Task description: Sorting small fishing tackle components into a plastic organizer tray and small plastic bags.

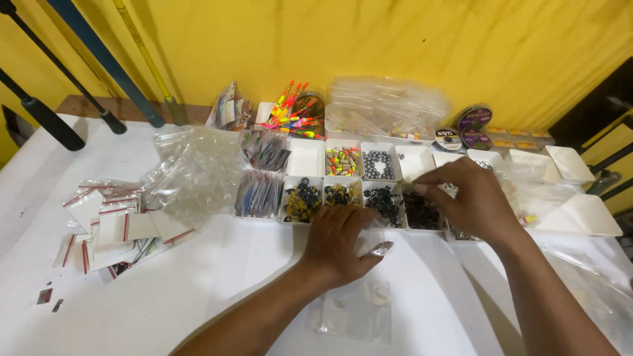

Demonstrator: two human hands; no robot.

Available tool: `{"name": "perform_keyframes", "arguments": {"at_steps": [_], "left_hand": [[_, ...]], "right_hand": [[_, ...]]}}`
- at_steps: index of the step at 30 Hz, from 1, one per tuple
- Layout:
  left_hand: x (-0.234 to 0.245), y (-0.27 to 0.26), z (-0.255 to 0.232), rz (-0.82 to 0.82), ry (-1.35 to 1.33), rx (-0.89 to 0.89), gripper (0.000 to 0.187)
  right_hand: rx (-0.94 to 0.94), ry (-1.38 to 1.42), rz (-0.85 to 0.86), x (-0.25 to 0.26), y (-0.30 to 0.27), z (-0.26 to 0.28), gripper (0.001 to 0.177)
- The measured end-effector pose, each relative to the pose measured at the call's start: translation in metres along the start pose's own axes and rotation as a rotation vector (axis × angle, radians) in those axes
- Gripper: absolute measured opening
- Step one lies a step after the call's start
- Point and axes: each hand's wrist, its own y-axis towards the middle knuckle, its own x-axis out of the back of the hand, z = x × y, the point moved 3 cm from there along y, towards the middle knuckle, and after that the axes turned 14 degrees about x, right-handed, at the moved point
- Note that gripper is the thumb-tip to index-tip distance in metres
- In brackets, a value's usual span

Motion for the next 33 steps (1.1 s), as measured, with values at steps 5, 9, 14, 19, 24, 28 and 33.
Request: {"name": "perform_keyframes", "arguments": {"at_steps": [5,9,14,19,24,28,33], "left_hand": [[0.003,0.003,0.000,-0.067,-0.036,-0.031,0.049],[0.003,0.001,-0.002,-0.003,-0.014,0.015,0.043],[0.006,0.004,-0.004,-0.010,-0.026,0.012,0.041],[0.011,0.006,-0.007,-0.046,-0.018,0.006,0.038],[0.014,0.007,-0.010,-0.055,-0.037,0.003,0.038],[0.010,0.005,-0.007,-0.049,-0.014,0.011,0.040],[0.011,0.007,-0.004,-0.067,-0.091,0.082,0.041]], "right_hand": [[0.125,-0.153,0.107,-0.044,0.044,-0.038,0.011],[0.128,-0.277,0.269,-0.083,0.070,-0.067,0.020],[0.082,-0.393,0.378,-0.094,0.088,-0.062,0.016],[0.074,-0.345,0.419,-0.100,0.094,-0.059,0.023],[0.047,-0.362,0.439,-0.102,0.097,-0.054,0.019],[0.065,-0.400,0.420,-0.099,0.092,-0.050,0.022],[0.101,-0.199,0.132,-0.084,0.080,-0.055,0.010]]}}
